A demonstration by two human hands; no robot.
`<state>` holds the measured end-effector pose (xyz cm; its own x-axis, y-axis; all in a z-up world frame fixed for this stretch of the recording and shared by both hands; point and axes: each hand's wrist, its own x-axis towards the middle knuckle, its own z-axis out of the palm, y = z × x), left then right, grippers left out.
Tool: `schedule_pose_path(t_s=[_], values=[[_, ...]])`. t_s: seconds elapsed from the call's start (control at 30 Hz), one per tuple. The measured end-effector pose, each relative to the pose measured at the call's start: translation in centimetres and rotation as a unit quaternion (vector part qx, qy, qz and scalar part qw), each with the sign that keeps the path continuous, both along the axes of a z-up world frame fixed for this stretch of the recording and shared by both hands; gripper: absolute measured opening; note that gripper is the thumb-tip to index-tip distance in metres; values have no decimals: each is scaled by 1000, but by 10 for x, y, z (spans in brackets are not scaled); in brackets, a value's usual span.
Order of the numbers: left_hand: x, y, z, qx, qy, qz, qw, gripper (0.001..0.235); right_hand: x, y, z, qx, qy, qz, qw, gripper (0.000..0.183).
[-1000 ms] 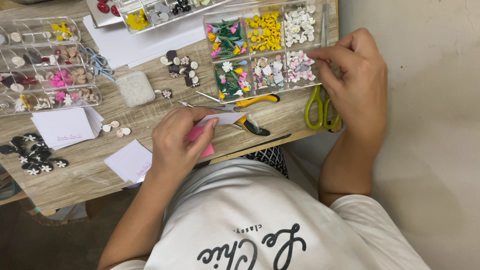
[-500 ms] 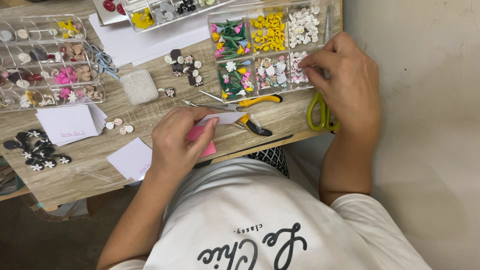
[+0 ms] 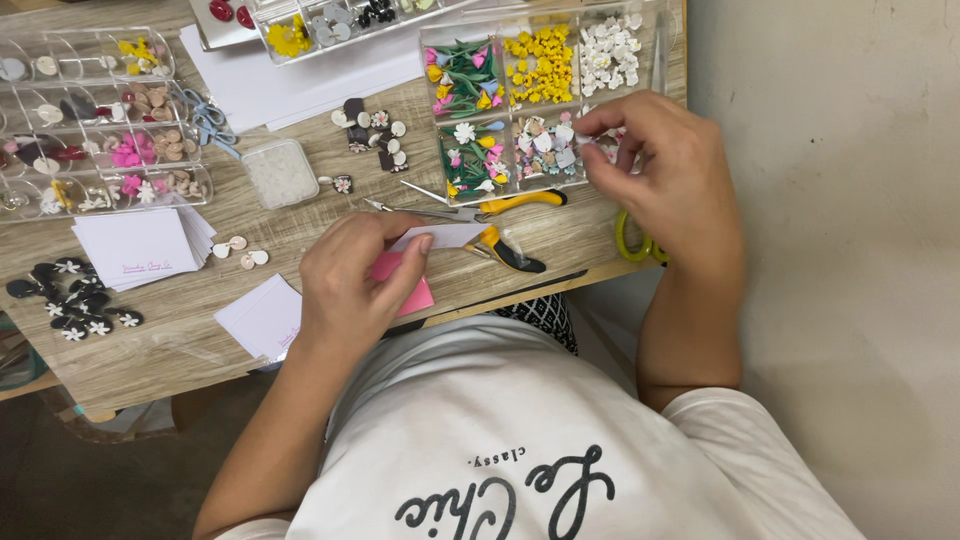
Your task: The person assembles stud earrings by placing small decorative beads onto white display cards. They use a wooden stick to apply adhesive and tweezers to position the beads precisely. The person selects beads from organized compartments and completes several earring pairs on separate cards.
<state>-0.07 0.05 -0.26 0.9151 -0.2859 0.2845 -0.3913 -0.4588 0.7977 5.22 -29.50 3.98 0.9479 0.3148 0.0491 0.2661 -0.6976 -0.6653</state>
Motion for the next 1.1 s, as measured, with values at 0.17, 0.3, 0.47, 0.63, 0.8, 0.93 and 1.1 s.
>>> schedule_pose_path(t_s=[0.17,0.3,0.47,0.63,0.8,0.93,1.1], values=[[-1,1,1,-2,9,9,1000,5,3,4,-1,-19,2,33,999,18],[-1,1,-1,-2,16,7,1000,6,3,4,-8,-23,-1,31,999,15],[-2,1,-3,-2,10,14,1000,5,1,6,-10,-30,3,28,999,16],[-4,2,-6,-3,13,21,1000,6,-1,7,-12,-26,15,22,999,17],[-4,2,-5,-4,7,28,1000,6,-3,8,-14,-41,-1,-3,999,19],[-4,2,-3,-6,8,19,1000,6,-7,9,-18,-56,-19,-28,998,26],[-5,3,-1,-12,12,16,1000,4,-10,12,-15,-77,-14,-34,996,21]])
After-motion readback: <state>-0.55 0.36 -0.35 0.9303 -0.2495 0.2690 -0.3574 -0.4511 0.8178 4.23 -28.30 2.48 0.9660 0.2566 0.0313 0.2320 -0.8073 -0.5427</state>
